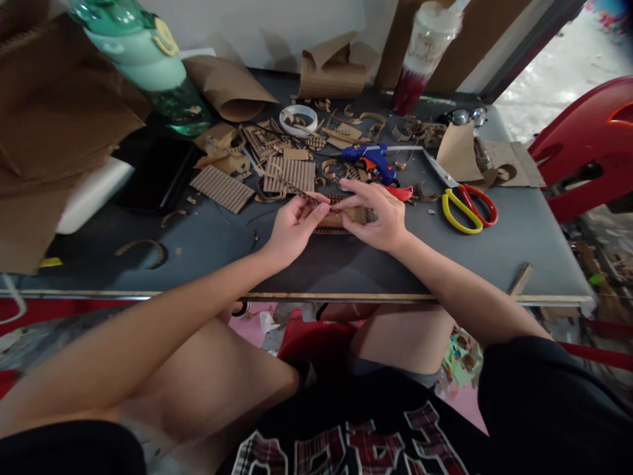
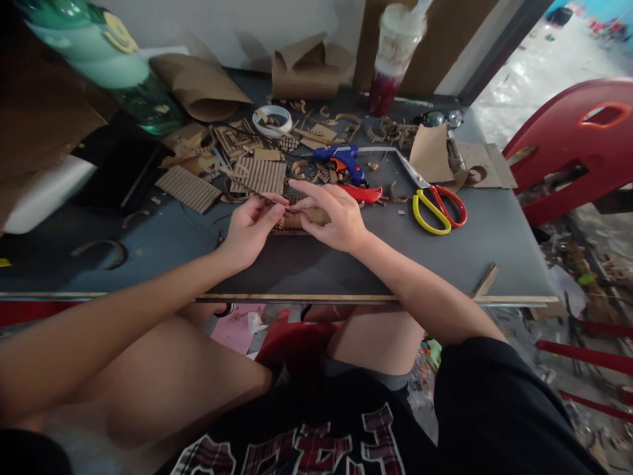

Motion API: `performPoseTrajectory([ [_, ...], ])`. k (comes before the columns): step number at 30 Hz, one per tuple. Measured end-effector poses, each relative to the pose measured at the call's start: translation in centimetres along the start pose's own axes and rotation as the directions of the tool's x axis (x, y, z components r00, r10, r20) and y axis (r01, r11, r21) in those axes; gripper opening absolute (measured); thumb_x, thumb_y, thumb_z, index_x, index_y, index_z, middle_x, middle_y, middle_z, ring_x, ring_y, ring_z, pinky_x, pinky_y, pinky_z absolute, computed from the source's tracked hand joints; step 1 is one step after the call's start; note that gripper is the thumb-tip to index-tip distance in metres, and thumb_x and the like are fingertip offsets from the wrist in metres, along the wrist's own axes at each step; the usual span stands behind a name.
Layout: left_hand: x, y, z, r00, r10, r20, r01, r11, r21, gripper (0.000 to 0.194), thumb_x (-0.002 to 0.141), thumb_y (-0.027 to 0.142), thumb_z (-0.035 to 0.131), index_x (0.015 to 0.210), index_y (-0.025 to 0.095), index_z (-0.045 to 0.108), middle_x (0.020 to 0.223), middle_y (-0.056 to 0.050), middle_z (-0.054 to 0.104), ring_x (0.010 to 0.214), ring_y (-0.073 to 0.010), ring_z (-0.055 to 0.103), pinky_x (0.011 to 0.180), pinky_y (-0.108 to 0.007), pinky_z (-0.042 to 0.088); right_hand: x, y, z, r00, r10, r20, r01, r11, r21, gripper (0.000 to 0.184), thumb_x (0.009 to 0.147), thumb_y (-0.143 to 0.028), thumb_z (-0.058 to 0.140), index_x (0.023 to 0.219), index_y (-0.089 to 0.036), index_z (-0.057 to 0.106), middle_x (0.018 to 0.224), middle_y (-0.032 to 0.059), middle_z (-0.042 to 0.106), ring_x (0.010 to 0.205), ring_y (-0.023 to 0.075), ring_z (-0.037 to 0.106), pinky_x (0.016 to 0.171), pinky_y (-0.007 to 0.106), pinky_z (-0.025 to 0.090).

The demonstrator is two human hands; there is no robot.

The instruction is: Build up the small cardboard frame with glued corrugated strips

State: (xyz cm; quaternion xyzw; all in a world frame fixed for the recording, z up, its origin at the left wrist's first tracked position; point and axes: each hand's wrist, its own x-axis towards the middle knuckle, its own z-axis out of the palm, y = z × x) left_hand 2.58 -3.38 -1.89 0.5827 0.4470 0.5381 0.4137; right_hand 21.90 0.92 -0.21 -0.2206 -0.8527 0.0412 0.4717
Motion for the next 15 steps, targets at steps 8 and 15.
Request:
performPoseTrajectory([
  [8, -0.17, -0.63, 0.23, 0.999, -0.022, -0.028, 0.021, 1.000, -0.023, 0.057, 0.079, 0.073, 0.069, 0.099, 0.019, 0.063, 0.085, -0.003, 0.064, 0.077, -0.0132, 0.062, 0.071, -0.024, 0.053, -0.01, 0.12, 0.09, 0.999, -0.023, 0.050, 0.019, 0.996, 0.082, 0.048, 0.087, -0.016, 0.059, 0.134, -0.022, 0.057, 0.093, -0.0017, 0.080, 0.086, 0.0148, 0.074, 0.084, 0.030, 0.058],
  [15, -0.12, -0.89, 0.17, 1.000, -0.007, -0.014, 0.007, 1.000, 0.003, 0.058, 0.081, 0.072, 0.068, 0.102, 0.019, 0.063, 0.084, -0.002, 0.062, 0.072, -0.0121, 0.058, 0.066, -0.023, 0.050, 0.03, 0.18, 0.16, 0.998, 0.035, 0.055, -0.039, 0.997, 0.064, 0.042, 0.088, -0.020, 0.057, 0.130, -0.020, 0.059, 0.088, 0.0004, 0.079, 0.087, 0.0174, 0.075, 0.088, 0.036, 0.059],
])
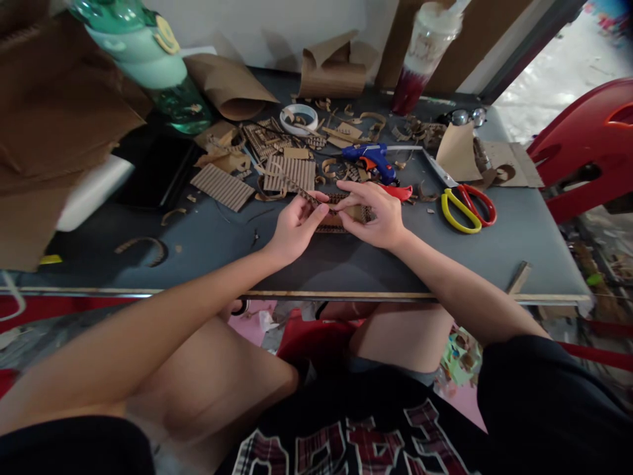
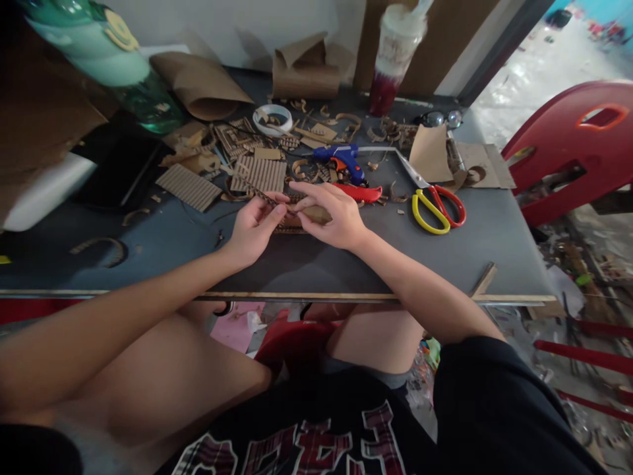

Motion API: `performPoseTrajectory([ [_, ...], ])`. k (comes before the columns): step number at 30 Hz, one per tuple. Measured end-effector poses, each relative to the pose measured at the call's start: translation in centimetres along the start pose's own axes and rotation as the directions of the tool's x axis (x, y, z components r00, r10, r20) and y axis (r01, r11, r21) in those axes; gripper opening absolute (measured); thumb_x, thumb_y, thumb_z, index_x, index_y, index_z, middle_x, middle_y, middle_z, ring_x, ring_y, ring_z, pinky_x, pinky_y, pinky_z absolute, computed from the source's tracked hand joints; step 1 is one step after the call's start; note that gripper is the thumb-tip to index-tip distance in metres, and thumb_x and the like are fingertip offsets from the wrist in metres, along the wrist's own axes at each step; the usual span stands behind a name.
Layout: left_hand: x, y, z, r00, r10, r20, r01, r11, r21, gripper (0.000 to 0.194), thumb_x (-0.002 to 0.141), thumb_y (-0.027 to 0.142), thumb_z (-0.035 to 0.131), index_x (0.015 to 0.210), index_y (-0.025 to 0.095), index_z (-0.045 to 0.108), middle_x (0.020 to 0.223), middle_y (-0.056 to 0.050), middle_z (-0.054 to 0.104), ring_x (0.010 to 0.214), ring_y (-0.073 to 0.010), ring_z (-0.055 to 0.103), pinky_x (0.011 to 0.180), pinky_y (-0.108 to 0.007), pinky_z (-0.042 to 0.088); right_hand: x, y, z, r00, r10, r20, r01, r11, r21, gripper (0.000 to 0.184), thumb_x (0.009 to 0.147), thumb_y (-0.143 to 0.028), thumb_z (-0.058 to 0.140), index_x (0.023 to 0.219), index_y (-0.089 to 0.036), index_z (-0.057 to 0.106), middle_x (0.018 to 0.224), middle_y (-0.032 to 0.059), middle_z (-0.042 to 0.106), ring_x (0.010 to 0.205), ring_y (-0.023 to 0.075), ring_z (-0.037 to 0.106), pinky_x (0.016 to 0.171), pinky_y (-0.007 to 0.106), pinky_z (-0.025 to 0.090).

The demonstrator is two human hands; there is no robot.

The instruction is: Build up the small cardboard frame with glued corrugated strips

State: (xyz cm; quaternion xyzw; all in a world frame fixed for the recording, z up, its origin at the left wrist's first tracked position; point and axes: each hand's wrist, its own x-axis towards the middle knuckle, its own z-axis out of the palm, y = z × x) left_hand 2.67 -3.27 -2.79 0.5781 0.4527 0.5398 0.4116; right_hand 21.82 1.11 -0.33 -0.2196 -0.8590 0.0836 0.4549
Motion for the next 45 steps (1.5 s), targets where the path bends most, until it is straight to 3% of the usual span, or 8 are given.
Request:
performPoseTrajectory([
  [7, 0.07, 0.18, -0.13, 0.999, 0.022, 0.027, -0.024, 0.998, 0.053, 0.057, 0.083, 0.073, 0.064, 0.103, 0.019, 0.063, 0.091, -0.004, 0.064, 0.075, -0.0126, 0.058, 0.067, -0.023, 0.050, 0.03, -0.13, -0.12, 0.997, -0.062, -0.043, 0.061, 0.998, -0.032, 0.050, 0.088, -0.017, 0.058, 0.137, -0.023, 0.053, 0.087, -0.0016, 0.077, 0.084, 0.0160, 0.072, 0.088, 0.033, 0.058],
  [11, 0.06, 0.00, -0.14, 0.999, 0.040, 0.021, -0.042, 0.995, 0.085, 0.057, 0.084, 0.074, 0.063, 0.104, 0.020, 0.063, 0.090, -0.004, 0.065, 0.074, -0.0126, 0.058, 0.067, -0.024, 0.049, -0.20, 0.07, -0.13, 0.998, -0.059, 0.008, 0.059, 0.997, -0.056, 0.052, 0.090, -0.018, 0.056, 0.141, -0.023, 0.050, 0.088, -0.0010, 0.077, 0.087, 0.0174, 0.072, 0.090, 0.035, 0.058],
  [19, 0.02, -0.08, -0.13, 0.998, 0.056, 0.019, -0.057, 0.996, 0.071, 0.055, 0.085, 0.071, 0.064, 0.104, 0.019, 0.064, 0.091, -0.004, 0.065, 0.072, -0.0116, 0.056, 0.066, -0.023, 0.048, -0.06, -0.02, -0.08, 0.987, -0.154, -0.053, 0.149, 0.984, -0.098, 0.048, 0.087, -0.013, 0.059, 0.134, -0.023, 0.055, 0.087, -0.0034, 0.077, 0.082, 0.0151, 0.071, 0.083, 0.031, 0.058],
  [26, 0.01, -0.37, -0.08, 0.994, 0.084, 0.064, -0.089, 0.994, 0.067, 0.053, 0.088, 0.069, 0.062, 0.106, 0.019, 0.062, 0.100, -0.007, 0.067, 0.087, -0.0159, 0.064, 0.078, -0.027, 0.053, 0.02, -0.10, -0.18, 0.992, -0.130, -0.008, 0.127, 0.982, -0.141, 0.042, 0.086, -0.014, 0.057, 0.126, -0.023, 0.061, 0.085, -0.0013, 0.075, 0.082, 0.0174, 0.068, 0.079, 0.033, 0.059],
  [31, -0.06, -0.68, 0.02, 0.992, 0.102, 0.081, -0.107, 0.992, 0.065, 0.052, 0.088, 0.067, 0.062, 0.108, 0.020, 0.061, 0.100, -0.007, 0.068, 0.088, -0.0165, 0.065, 0.081, -0.028, 0.054, 0.26, -0.39, -0.23, 0.991, -0.131, -0.008, 0.130, 0.989, -0.070, 0.035, 0.085, -0.011, 0.057, 0.117, -0.023, 0.064, 0.083, -0.0019, 0.072, 0.077, 0.0148, 0.066, 0.075, 0.029, 0.057],
  [39, -0.15, -0.46, -0.08, 0.986, 0.129, 0.109, -0.143, 0.980, 0.137, 0.051, 0.090, 0.067, 0.059, 0.108, 0.019, 0.061, 0.095, -0.006, 0.069, 0.079, -0.0147, 0.063, 0.073, -0.026, 0.051, 0.31, -0.14, -0.48, 0.998, -0.021, 0.055, 0.018, 0.999, 0.045, 0.023, 0.082, -0.013, 0.057, 0.102, -0.021, 0.066, 0.085, -0.0002, 0.073, 0.080, 0.0147, 0.065, 0.075, 0.030, 0.054],
  [42, -0.15, -0.31, -0.09, 0.985, 0.139, 0.105, -0.155, 0.975, 0.159, 0.050, 0.091, 0.067, 0.058, 0.105, 0.019, 0.061, 0.094, -0.006, 0.068, 0.080, -0.0153, 0.063, 0.073, -0.026, 0.051, 0.23, -0.02, -0.34, 0.993, 0.090, 0.072, -0.100, 0.984, 0.150, 0.020, 0.081, -0.015, 0.058, 0.099, -0.019, 0.065, 0.083, 0.0003, 0.072, 0.077, 0.0129, 0.063, 0.073, 0.029, 0.051],
  [45, -0.19, -0.15, -0.11, 0.980, 0.167, 0.107, -0.185, 0.964, 0.190, 0.048, 0.093, 0.065, 0.055, 0.103, 0.019, 0.061, 0.094, -0.007, 0.068, 0.079, -0.0154, 0.063, 0.072, -0.026, 0.050, 0.26, -0.04, -0.24, 0.958, 0.243, 0.153, -0.281, 0.904, 0.323, 0.020, 0.080, -0.016, 0.059, 0.100, -0.015, 0.063, 0.082, 0.0005, 0.069, 0.074, 0.0101, 0.061, 0.066, 0.025, 0.046],
])
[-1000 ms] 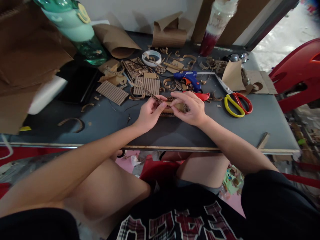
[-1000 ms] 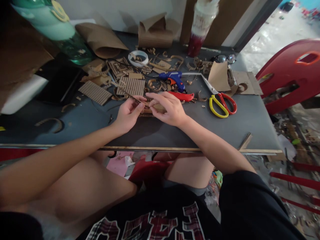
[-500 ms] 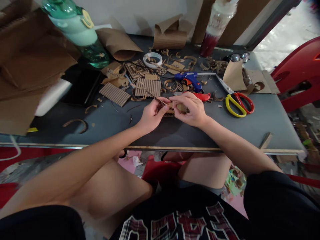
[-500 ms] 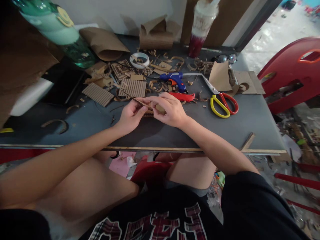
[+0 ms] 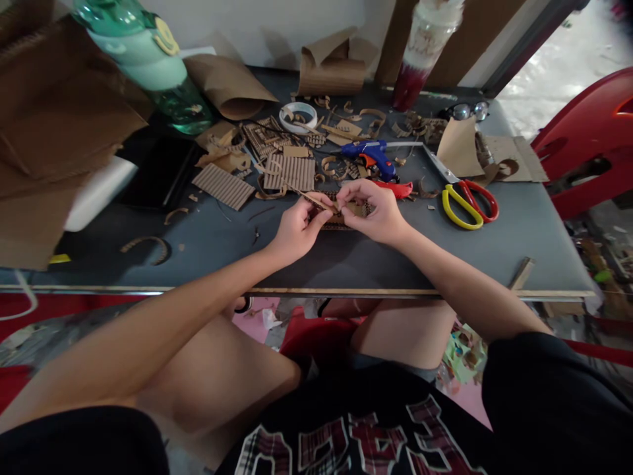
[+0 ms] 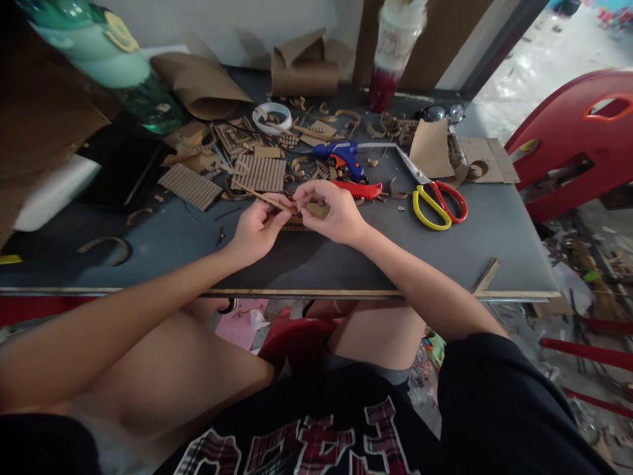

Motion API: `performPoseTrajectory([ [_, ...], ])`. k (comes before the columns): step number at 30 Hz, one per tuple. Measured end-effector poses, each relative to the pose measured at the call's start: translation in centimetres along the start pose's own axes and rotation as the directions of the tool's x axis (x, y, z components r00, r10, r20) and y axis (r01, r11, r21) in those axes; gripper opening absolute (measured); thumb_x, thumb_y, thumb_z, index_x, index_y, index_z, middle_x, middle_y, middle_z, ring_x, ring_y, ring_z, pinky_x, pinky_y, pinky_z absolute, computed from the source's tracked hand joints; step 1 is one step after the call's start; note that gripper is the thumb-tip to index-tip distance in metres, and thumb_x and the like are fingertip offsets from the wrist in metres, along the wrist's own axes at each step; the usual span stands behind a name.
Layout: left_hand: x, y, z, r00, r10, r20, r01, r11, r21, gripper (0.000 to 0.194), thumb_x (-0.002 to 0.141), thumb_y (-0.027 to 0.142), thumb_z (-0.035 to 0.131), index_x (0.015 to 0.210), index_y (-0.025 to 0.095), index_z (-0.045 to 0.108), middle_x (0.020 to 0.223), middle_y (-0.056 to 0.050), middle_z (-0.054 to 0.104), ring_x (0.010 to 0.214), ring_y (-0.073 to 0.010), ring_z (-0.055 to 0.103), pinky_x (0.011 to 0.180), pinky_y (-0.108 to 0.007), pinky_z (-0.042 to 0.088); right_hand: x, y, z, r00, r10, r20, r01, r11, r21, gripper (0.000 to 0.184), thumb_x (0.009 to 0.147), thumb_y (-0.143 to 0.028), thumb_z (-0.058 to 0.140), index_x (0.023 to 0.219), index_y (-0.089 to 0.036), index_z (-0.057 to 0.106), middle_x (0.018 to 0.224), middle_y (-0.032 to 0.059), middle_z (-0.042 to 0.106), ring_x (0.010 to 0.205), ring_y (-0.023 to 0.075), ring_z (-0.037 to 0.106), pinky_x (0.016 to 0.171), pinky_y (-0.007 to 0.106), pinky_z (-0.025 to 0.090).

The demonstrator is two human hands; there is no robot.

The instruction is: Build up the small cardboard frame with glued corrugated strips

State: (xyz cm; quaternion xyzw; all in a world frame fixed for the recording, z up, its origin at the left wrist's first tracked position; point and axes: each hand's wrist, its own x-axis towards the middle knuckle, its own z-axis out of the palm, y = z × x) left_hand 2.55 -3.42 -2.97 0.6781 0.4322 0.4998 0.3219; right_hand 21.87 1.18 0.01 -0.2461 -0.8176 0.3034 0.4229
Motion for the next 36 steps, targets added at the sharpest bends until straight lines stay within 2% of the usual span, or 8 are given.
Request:
performPoseTrajectory([
  [6, -0.2, 0.5, -0.1, 0.997, 0.071, 0.038, -0.075, 0.990, 0.119, 0.043, 0.098, 0.060, 0.052, 0.105, 0.019, 0.061, 0.091, -0.004, 0.068, 0.067, -0.0118, 0.057, 0.063, -0.024, 0.045, 0.3, -0.3, -0.3, 0.961, 0.221, 0.167, -0.261, 0.926, 0.274, 0.027, 0.079, -0.016, 0.064, 0.105, -0.014, 0.059, 0.085, 0.0005, 0.067, 0.069, 0.0059, 0.059, 0.059, 0.019, 0.043],
  [11, -0.4, 1.1, -0.1, 0.987, 0.140, 0.083, -0.152, 0.973, 0.173, 0.042, 0.100, 0.057, 0.050, 0.104, 0.017, 0.061, 0.096, -0.005, 0.069, 0.074, -0.0125, 0.061, 0.068, -0.024, 0.048, 0.4, -0.3, -0.4, 0.975, 0.158, 0.157, -0.210, 0.892, 0.400, 0.021, 0.077, -0.015, 0.063, 0.087, -0.021, 0.045, 0.075, -0.0041, 0.059, 0.065, 0.0063, 0.056, 0.060, 0.019, 0.044],
  [13, -0.3, 0.9, -0.1, 0.990, 0.118, 0.074, -0.128, 0.980, 0.153, 0.042, 0.099, 0.058, 0.050, 0.106, 0.018, 0.060, 0.089, -0.004, 0.067, 0.070, -0.0117, 0.059, 0.066, -0.023, 0.047, 0.4, -0.3, -0.6, 0.991, 0.080, 0.110, -0.112, 0.938, 0.329, 0.019, 0.078, -0.015, 0.063, 0.086, -0.021, 0.047, 0.075, -0.0036, 0.061, 0.066, 0.0075, 0.056, 0.061, 0.021, 0.044],
  [15, -0.2, 0.5, -0.1, 0.995, 0.100, 0.020, -0.102, 0.989, 0.109, 0.042, 0.099, 0.058, 0.050, 0.108, 0.018, 0.059, 0.089, -0.003, 0.065, 0.072, -0.0117, 0.059, 0.066, -0.023, 0.047, 0.4, -0.2, -0.8, 0.997, -0.043, 0.058, 0.034, 0.989, 0.145, 0.012, 0.081, -0.019, 0.066, 0.089, -0.019, 0.057, 0.079, -0.0006, 0.066, 0.072, 0.0108, 0.058, 0.067, 0.026, 0.046],
  [18, 0.1, -0.4, -0.1, 0.995, 0.090, -0.042, -0.088, 0.995, 0.051, 0.043, 0.099, 0.060, 0.050, 0.109, 0.019, 0.057, 0.098, -0.005, 0.065, 0.080, -0.0130, 0.061, 0.072, -0.025, 0.049, 0.4, 0.2, -0.9, 0.979, -0.202, 0.022, 0.203, 0.972, -0.117, 0.012, 0.086, -0.031, 0.070, 0.091, -0.020, 0.071, 0.087, 0.0025, 0.075, 0.083, 0.0166, 0.065, 0.082, 0.034, 0.050],
  [22, 0.3, -0.9, 0.1, 0.996, 0.073, -0.044, -0.072, 0.997, 0.016, 0.044, 0.098, 0.062, 0.050, 0.108, 0.020, 0.058, 0.100, -0.006, 0.064, 0.080, -0.0132, 0.059, 0.074, -0.026, 0.049, 0.4, 1.1, -0.6, 0.979, -0.204, -0.019, 0.195, 0.955, -0.225, 0.018, 0.093, -0.037, 0.068, 0.097, -0.023, 0.077, 0.087, 0.0017, 0.078, 0.084, 0.0175, 0.069, 0.083, 0.037, 0.051],
  [29, 0.3, -0.2, 0.1, 0.999, -0.039, 0.013, 0.040, 0.991, -0.131, 0.051, 0.087, 0.063, 0.067, 0.109, 0.017, 0.064, 0.098, -0.007, 0.069, 0.079, -0.0131, 0.061, 0.071, -0.025, 0.050, 0.4, 1.0, -0.6, 0.919, -0.392, -0.043, 0.352, 0.865, -0.357, 0.011, 0.092, -0.027, 0.070, 0.085, -0.021, 0.076, 0.079, 0.0004, 0.077, 0.075, 0.0160, 0.068, 0.074, 0.034, 0.053],
  [36, 0.1, 0.2, -0.2, 0.994, -0.108, 0.032, 0.111, 0.990, -0.088, 0.052, 0.084, 0.064, 0.069, 0.103, 0.016, 0.074, 0.101, -0.009, 0.077, 0.090, -0.0187, 0.071, 0.083, -0.030, 0.055, 0.1, 0.3, 0.0, 0.922, -0.387, -0.031, 0.344, 0.852, -0.395, 0.014, 0.095, -0.021, 0.062, 0.084, -0.019, 0.070, 0.078, 0.0013, 0.076, 0.069, 0.0152, 0.065, 0.068, 0.032, 0.053],
])
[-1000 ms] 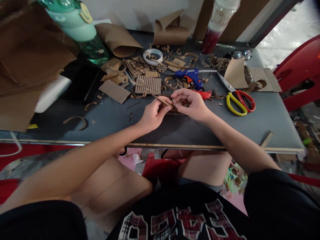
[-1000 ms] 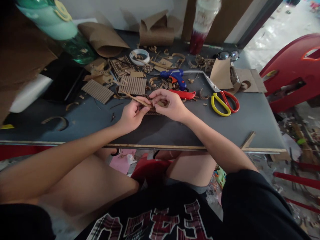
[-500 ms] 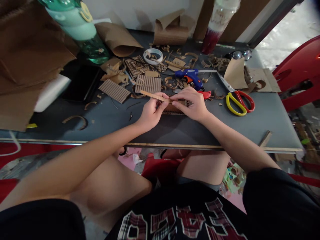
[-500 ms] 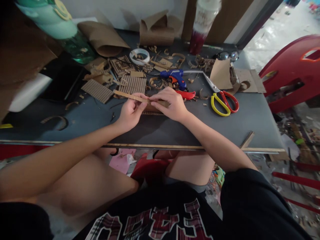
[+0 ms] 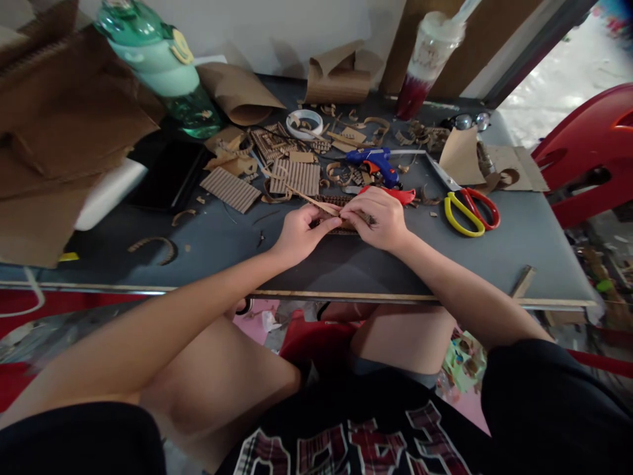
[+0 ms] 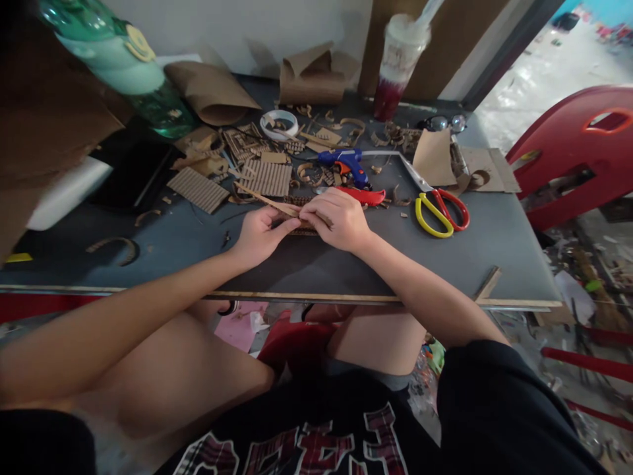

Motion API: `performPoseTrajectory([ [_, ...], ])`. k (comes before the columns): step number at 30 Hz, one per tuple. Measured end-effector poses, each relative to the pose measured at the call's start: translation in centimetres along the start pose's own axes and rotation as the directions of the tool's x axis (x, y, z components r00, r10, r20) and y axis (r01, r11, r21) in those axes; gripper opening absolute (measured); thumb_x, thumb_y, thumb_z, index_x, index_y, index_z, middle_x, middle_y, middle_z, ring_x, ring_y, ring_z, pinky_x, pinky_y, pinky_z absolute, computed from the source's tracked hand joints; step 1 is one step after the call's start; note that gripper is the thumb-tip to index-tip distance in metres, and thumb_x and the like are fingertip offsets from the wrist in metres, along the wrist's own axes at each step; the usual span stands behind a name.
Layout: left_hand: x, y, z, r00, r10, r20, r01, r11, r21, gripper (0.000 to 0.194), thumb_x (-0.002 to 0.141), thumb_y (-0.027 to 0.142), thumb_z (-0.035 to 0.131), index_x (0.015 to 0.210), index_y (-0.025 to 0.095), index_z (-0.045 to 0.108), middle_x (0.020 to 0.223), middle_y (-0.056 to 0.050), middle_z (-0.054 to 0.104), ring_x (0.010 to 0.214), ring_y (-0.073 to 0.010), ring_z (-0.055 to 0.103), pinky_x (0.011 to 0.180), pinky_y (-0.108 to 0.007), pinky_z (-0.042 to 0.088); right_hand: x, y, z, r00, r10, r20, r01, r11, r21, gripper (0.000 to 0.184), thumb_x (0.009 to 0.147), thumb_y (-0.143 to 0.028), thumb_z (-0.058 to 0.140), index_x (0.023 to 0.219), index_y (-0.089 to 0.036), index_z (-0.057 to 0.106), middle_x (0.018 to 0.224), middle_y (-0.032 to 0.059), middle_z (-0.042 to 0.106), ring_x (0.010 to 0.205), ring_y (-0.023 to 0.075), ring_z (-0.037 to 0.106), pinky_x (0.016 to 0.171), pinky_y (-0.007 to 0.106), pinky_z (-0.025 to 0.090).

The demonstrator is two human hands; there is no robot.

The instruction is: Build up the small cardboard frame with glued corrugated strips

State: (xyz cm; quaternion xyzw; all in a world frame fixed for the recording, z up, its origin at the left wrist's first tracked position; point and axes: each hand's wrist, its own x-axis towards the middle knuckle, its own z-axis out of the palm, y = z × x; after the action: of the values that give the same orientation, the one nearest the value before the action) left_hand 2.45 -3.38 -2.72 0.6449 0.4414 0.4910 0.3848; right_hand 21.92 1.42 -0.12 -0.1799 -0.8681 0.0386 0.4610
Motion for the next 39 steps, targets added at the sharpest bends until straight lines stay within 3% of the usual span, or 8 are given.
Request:
performPoseTrajectory([
  [9, 0.5, 1.0, 0.0, 0.985, 0.165, 0.058, -0.173, 0.966, 0.190, 0.049, 0.093, 0.063, 0.058, 0.077, 0.019, 0.075, 0.093, -0.008, 0.078, 0.097, -0.0218, 0.071, 0.093, -0.036, 0.052, -0.1, 0.3, -0.1, 0.995, -0.054, 0.089, 0.057, 0.998, -0.035, 0.016, 0.101, -0.023, 0.053, 0.088, -0.020, 0.061, 0.084, 0.0040, 0.072, 0.078, 0.0165, 0.061, 0.074, 0.032, 0.052],
  [13, 0.5, 1.2, 0.1, 0.982, 0.179, 0.061, -0.189, 0.942, 0.277, 0.049, 0.096, 0.060, 0.055, 0.075, 0.020, 0.074, 0.099, -0.009, 0.076, 0.114, -0.0246, 0.066, 0.102, -0.039, 0.048, -0.1, 0.4, 0.1, 0.994, -0.088, 0.058, 0.092, 0.994, -0.066, 0.020, 0.104, -0.020, 0.045, 0.088, -0.020, 0.058, 0.084, 0.0035, 0.069, 0.077, 0.0157, 0.060, 0.072, 0.030, 0.051],
  [17, 0.0, 1.6, 0.3, 0.970, 0.213, 0.114, -0.242, 0.871, 0.428, 0.040, 0.098, 0.050, 0.056, 0.078, 0.020, 0.073, 0.097, -0.008, 0.074, 0.107, -0.0237, 0.065, 0.101, -0.040, 0.046, -0.1, 0.4, -0.3, 0.983, -0.177, -0.041, 0.172, 0.981, -0.094, 0.019, 0.104, -0.021, 0.042, 0.096, -0.021, 0.060, 0.090, 0.0041, 0.069, 0.084, 0.0174, 0.063, 0.076, 0.034, 0.051],
  [21, -0.1, 1.4, 0.3, 0.956, 0.281, 0.086, -0.292, 0.886, 0.359, 0.042, 0.099, 0.053, 0.052, 0.085, 0.019, 0.072, 0.101, -0.008, 0.072, 0.104, -0.0228, 0.065, 0.095, -0.037, 0.050, 0.0, 0.3, -1.0, 0.982, -0.173, -0.072, 0.168, 0.983, -0.070, 0.013, 0.100, -0.025, 0.055, 0.110, -0.022, 0.063, 0.097, 0.0053, 0.071, 0.092, 0.0207, 0.066, 0.082, 0.038, 0.052],
  [26, 0.3, 0.6, 0.1, 0.969, 0.246, 0.030, -0.245, 0.930, 0.275, 0.047, 0.099, 0.059, 0.048, 0.102, 0.018, 0.069, 0.103, -0.010, 0.068, 0.098, -0.0218, 0.065, 0.088, -0.036, 0.054, 0.1, 0.8, -1.4, 0.995, -0.076, 0.060, 0.078, 0.997, -0.026, 0.040, 0.092, -0.045, 0.068, 0.127, -0.027, 0.064, 0.118, 0.0074, 0.072, 0.109, 0.0260, 0.068, 0.096, 0.045, 0.053],
  [31, 0.1, 1.1, 0.2, 0.977, 0.199, 0.076, -0.212, 0.951, 0.226, 0.042, 0.099, 0.054, 0.052, 0.093, 0.017, 0.072, 0.099, -0.009, 0.069, 0.095, -0.0189, 0.065, 0.085, -0.030, 0.054, -0.1, 1.4, -0.9, 0.996, -0.024, 0.091, 0.014, 0.994, 0.105, 0.046, 0.094, -0.045, 0.067, 0.135, -0.025, 0.063, 0.108, 0.0056, 0.077, 0.106, 0.0217, 0.070, 0.095, 0.039, 0.057],
  [35, 0.0, 1.7, 0.2, 0.981, 0.140, 0.137, -0.169, 0.958, 0.231, 0.035, 0.096, 0.040, 0.058, 0.072, 0.018, 0.068, 0.081, -0.004, 0.064, 0.082, -0.0165, 0.062, 0.078, -0.027, 0.051, -0.2, 1.7, -0.5, 0.998, -0.063, 0.026, 0.060, 0.993, 0.097, 0.023, 0.094, -0.036, 0.068, 0.112, -0.024, 0.077, 0.099, 0.0032, 0.080, 0.103, 0.0205, 0.071, 0.092, 0.038, 0.057],
  [39, 0.2, 1.8, 0.3, 0.985, 0.155, 0.082, -0.172, 0.942, 0.290, 0.031, 0.095, 0.039, 0.056, 0.074, 0.017, 0.063, 0.085, -0.005, 0.060, 0.082, -0.0172, 0.059, 0.077, -0.030, 0.049, -0.2, 1.4, -0.3, 0.999, 0.013, 0.043, -0.012, 1.000, -0.011, 0.018, 0.096, -0.034, 0.064, 0.094, -0.025, 0.079, 0.091, 0.0027, 0.079, 0.095, 0.0215, 0.070, 0.086, 0.040, 0.054],
])
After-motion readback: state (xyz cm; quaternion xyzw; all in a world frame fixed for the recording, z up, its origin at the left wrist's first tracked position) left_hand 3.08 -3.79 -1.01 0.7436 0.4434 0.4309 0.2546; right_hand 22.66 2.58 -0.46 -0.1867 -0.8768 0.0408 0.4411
